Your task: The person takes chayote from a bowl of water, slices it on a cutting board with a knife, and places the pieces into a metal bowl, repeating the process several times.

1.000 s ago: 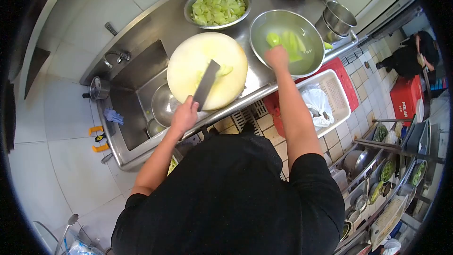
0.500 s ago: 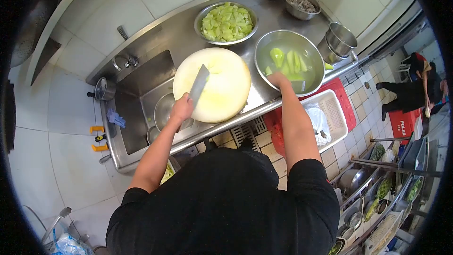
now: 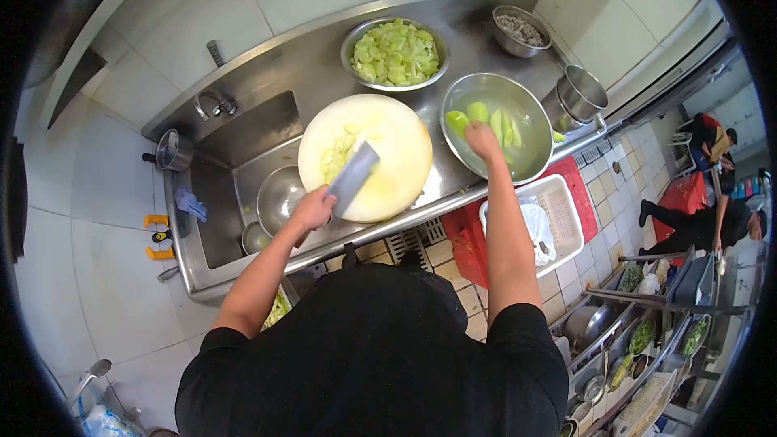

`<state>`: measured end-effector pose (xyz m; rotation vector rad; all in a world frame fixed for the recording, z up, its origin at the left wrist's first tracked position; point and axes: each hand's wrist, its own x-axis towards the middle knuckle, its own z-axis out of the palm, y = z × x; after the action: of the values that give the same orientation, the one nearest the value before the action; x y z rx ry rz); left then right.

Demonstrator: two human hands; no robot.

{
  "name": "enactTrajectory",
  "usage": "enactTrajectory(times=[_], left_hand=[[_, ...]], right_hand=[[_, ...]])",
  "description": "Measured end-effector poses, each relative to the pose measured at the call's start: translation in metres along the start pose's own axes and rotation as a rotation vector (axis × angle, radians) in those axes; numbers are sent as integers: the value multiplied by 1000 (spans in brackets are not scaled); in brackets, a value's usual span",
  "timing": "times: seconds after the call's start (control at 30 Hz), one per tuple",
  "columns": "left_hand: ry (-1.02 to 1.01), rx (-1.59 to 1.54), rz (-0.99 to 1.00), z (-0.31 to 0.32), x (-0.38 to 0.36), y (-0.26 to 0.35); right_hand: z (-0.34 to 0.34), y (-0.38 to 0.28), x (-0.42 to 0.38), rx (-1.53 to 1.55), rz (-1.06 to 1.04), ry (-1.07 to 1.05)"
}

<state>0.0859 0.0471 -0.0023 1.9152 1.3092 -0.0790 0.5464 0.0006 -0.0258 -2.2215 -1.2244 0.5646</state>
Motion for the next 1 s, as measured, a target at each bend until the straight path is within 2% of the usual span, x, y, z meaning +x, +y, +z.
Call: enactTrajectory(times=[0.07, 0.17, 0.3, 0.33, 0.43, 0.47, 0.57, 0.6, 0.7, 0.8, 1.0], left_hand=[[136, 110, -11, -7, 16, -14], [162, 44, -17, -15, 20, 14], [37, 126, 71, -3, 45, 25], [48, 136, 69, -5, 48, 23], [65, 154, 70, -10, 45, 13], [65, 155, 74, -12, 42, 9], [60, 174, 46, -21, 6, 25], [60, 184, 31, -21, -7, 31], [-67, 251, -32, -10, -24, 28], [-47, 274, -12, -11, -31, 27], [-40, 313, -8, -20, -42, 28]], right_hand=[[8, -27, -14, -61, -49, -23], [44, -48, -29, -1, -129, -132], [82, -88, -51, -66, -243, -518], [94, -92, -49, -107, -142, -695], [123, -105, -91, -374, -171, -121], [119, -113, -99, -304, -266, -60], [124, -116, -108, -130, -479, -205], [126, -120, -112, -205, -495, -179], [131, -129, -114, -196, -475, -235], [135, -144, -124, -160, -404, -309], [135, -151, -131, -147, -402, -290]])
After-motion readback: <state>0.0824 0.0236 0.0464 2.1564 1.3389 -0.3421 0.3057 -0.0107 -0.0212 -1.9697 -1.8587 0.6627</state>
